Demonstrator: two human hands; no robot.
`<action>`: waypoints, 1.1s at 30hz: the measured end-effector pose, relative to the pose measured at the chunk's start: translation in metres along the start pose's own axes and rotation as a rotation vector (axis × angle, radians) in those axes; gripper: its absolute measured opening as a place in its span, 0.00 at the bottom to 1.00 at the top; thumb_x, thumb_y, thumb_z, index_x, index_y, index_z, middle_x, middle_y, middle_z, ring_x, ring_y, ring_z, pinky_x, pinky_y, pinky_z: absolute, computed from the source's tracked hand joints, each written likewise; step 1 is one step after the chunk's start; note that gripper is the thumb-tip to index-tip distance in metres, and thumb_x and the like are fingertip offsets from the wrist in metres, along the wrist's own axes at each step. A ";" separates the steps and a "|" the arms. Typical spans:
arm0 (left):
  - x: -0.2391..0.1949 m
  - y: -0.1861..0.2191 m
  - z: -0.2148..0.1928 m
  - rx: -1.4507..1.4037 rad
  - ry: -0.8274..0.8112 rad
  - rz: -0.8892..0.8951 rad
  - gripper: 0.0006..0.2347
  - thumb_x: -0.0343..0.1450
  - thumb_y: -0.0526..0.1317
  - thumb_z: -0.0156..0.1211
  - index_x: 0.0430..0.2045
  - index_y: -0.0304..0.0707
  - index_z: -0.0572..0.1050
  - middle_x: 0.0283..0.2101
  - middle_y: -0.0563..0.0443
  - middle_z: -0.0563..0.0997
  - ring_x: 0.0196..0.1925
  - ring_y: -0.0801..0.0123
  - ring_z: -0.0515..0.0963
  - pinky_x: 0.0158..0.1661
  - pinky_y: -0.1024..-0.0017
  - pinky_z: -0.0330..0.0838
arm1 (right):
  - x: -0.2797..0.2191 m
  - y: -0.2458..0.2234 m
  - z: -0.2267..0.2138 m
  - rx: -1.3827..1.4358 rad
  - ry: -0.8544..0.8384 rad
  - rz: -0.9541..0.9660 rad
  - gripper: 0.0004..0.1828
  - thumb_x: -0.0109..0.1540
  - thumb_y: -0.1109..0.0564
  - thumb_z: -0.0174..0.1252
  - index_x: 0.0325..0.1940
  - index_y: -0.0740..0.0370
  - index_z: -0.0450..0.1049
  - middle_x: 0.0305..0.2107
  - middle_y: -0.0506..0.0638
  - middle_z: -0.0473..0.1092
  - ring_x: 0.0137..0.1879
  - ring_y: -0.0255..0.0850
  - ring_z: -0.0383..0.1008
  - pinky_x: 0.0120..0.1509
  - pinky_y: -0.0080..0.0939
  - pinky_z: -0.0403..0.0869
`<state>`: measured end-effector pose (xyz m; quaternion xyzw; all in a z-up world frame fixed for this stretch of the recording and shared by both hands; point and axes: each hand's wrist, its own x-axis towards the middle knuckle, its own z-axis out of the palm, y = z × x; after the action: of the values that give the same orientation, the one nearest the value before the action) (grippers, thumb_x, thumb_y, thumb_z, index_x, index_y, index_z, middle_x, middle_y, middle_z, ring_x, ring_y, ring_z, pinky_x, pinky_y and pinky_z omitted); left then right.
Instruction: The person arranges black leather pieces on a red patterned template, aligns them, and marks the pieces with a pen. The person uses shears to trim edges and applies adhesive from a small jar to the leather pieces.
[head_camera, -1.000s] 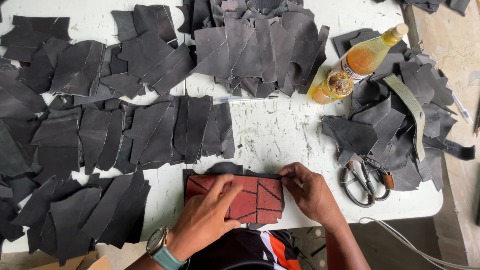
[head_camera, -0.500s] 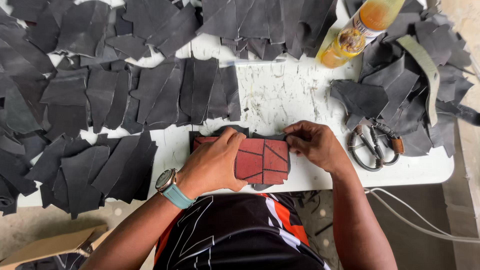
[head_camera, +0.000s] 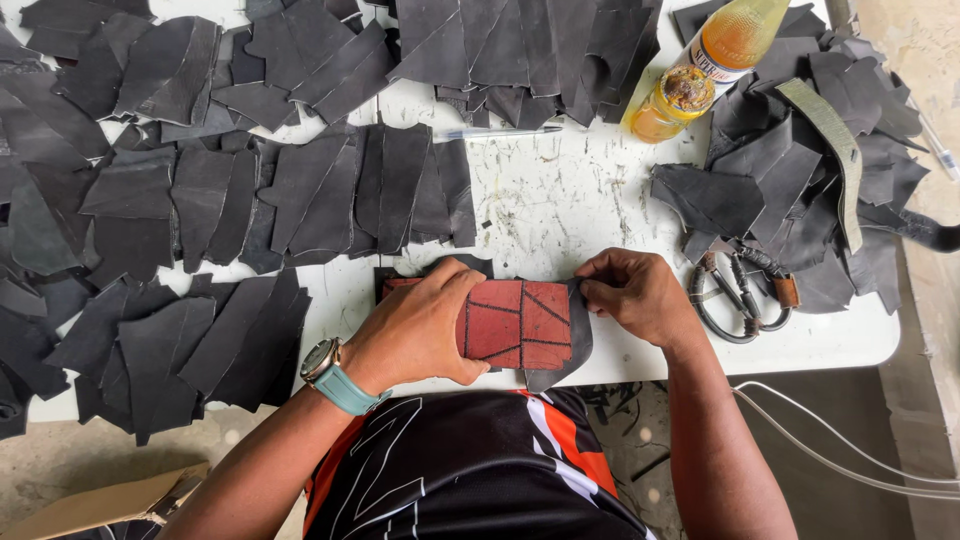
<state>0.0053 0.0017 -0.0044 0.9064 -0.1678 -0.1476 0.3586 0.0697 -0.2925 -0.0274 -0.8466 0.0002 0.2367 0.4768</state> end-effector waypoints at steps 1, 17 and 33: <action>0.000 0.001 0.000 0.000 -0.011 -0.015 0.41 0.49 0.48 0.78 0.55 0.26 0.68 0.57 0.41 0.71 0.53 0.50 0.79 0.51 0.62 0.76 | 0.001 0.000 0.002 0.012 -0.013 -0.006 0.09 0.58 0.65 0.62 0.42 0.69 0.81 0.23 0.48 0.75 0.28 0.31 0.73 0.34 0.32 0.73; 0.003 0.003 0.005 0.063 -0.064 -0.075 0.43 0.50 0.49 0.78 0.59 0.26 0.65 0.59 0.41 0.68 0.48 0.53 0.82 0.46 0.63 0.79 | 0.010 0.001 0.006 0.205 -0.137 0.046 0.12 0.61 0.63 0.61 0.48 0.70 0.79 0.32 0.54 0.80 0.35 0.37 0.82 0.41 0.36 0.82; -0.012 0.033 0.036 0.698 -0.108 0.229 0.24 0.69 0.40 0.53 0.59 0.22 0.67 0.64 0.24 0.66 0.35 0.58 0.84 0.46 0.65 0.75 | -0.081 -0.030 0.043 -0.921 -0.045 -0.307 0.36 0.62 0.48 0.59 0.74 0.59 0.66 0.33 0.53 0.71 0.35 0.48 0.72 0.42 0.48 0.72</action>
<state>-0.0259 -0.0379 -0.0044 0.9403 -0.3270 -0.0879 0.0328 -0.0125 -0.2595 0.0110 -0.9545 -0.2397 0.1575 0.0820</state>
